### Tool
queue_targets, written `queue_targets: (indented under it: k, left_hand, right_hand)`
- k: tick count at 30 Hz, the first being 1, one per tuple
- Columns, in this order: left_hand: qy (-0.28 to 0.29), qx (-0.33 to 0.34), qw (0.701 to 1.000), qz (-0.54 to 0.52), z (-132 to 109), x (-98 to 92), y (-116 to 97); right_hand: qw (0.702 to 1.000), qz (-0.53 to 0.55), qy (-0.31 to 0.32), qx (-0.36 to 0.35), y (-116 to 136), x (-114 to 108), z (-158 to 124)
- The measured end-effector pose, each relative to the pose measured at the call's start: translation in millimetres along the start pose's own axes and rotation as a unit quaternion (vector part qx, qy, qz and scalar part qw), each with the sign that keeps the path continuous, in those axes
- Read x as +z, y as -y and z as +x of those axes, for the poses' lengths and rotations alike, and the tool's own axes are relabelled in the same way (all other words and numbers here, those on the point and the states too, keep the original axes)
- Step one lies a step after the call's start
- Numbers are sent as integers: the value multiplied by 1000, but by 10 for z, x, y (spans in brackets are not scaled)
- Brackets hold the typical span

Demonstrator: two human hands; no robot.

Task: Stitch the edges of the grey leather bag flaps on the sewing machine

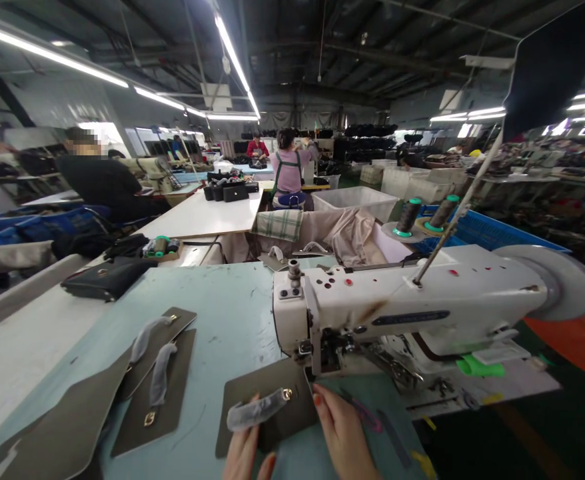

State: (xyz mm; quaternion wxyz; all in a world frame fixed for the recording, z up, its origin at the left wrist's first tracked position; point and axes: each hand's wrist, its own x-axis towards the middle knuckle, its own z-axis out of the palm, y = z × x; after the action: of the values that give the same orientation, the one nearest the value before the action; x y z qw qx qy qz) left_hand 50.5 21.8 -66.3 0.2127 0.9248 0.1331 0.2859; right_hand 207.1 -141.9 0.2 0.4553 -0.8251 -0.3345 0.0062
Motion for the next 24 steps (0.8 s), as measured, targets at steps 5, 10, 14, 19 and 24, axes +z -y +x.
queue_targets:
  k: [5, 10, 14, 19, 24]
  left_hand:
    - [56, 128, 987, 83, 874, -53, 27]
    - [122, 221, 961, 113, 1223, -443, -15]
    - [145, 237, 952, 128, 1385, -692, -180]
    - [172, 226, 946, 156, 1510, -756, -336]
    - [197, 230, 937, 174, 1527, -789, -386]
  right_hand:
    - [997, 39, -49, 44, 248, 219, 103]
    - [973, 200, -63, 92, 362, 271, 135]
    - [962, 237, -51, 126, 351, 326, 127]
    - [943, 285, -30, 167, 281, 390, 101]
    - [927, 323, -12, 193, 291, 397, 89]
